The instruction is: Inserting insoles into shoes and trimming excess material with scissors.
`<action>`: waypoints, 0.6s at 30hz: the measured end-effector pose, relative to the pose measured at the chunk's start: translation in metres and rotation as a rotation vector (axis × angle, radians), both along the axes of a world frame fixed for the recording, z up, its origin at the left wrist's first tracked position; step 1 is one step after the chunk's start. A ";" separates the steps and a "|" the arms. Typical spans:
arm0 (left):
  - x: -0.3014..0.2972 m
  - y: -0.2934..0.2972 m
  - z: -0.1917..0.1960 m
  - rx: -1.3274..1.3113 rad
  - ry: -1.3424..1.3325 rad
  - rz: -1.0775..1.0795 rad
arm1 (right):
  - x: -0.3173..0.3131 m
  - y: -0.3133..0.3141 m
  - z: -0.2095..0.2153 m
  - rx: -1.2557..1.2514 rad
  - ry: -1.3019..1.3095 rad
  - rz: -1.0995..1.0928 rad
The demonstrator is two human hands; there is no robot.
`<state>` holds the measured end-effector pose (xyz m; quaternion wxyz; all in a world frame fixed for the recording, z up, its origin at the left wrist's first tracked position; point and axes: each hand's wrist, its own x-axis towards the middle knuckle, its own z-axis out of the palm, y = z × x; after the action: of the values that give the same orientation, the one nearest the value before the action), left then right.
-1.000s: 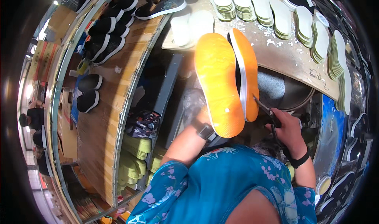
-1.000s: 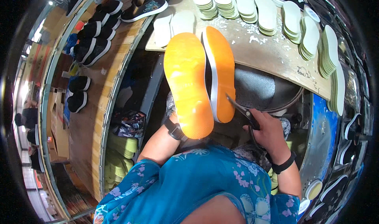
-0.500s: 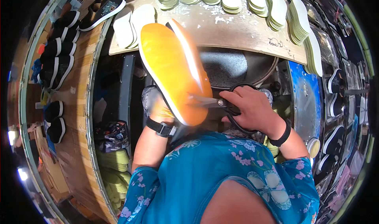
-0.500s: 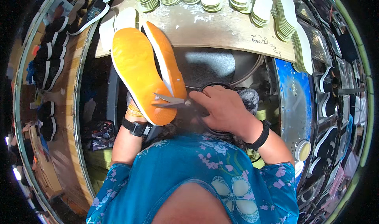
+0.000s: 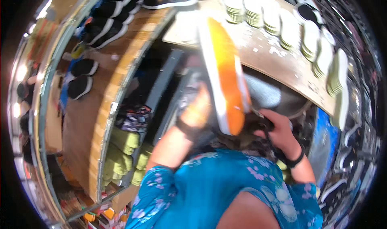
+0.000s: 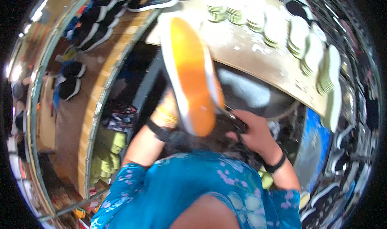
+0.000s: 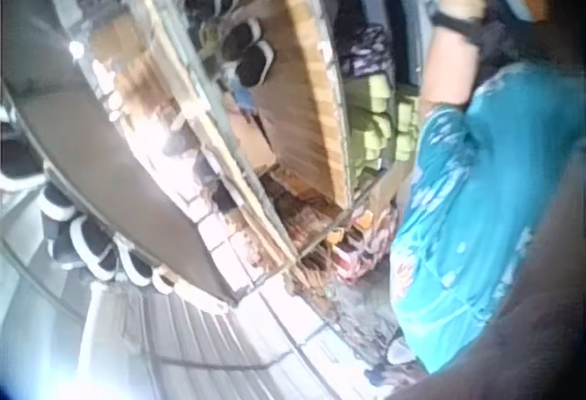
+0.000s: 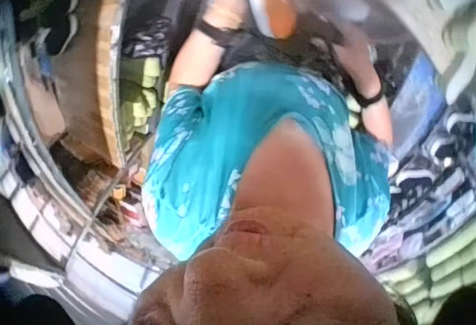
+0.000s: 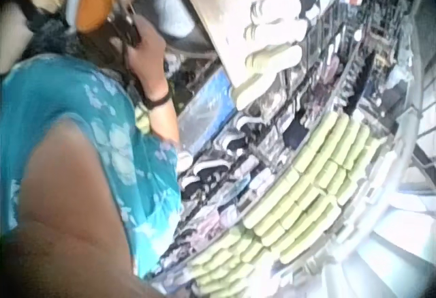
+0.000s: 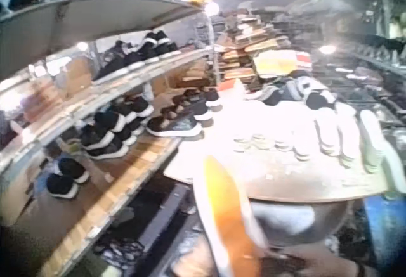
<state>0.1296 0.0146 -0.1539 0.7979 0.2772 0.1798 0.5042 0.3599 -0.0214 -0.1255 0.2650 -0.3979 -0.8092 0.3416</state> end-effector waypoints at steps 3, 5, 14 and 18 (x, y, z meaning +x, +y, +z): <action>-0.010 -0.015 0.009 -0.004 -0.056 0.080 | -0.004 -0.003 0.012 0.015 -0.134 0.011; -0.015 -0.016 0.010 -0.021 -0.184 0.013 | -0.008 -0.007 0.016 0.088 -0.162 -0.003; -0.008 -0.035 0.014 -0.066 -0.163 0.020 | -0.012 -0.027 0.017 0.238 -0.341 0.006; -0.003 -0.044 0.016 0.152 -0.137 0.051 | -0.019 -0.032 0.022 0.295 -0.450 -0.005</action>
<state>0.1265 -0.0293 -0.1376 0.7718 0.2970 0.0931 0.5544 0.3406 -0.0537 -0.1039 0.1342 -0.4231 -0.8877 0.1222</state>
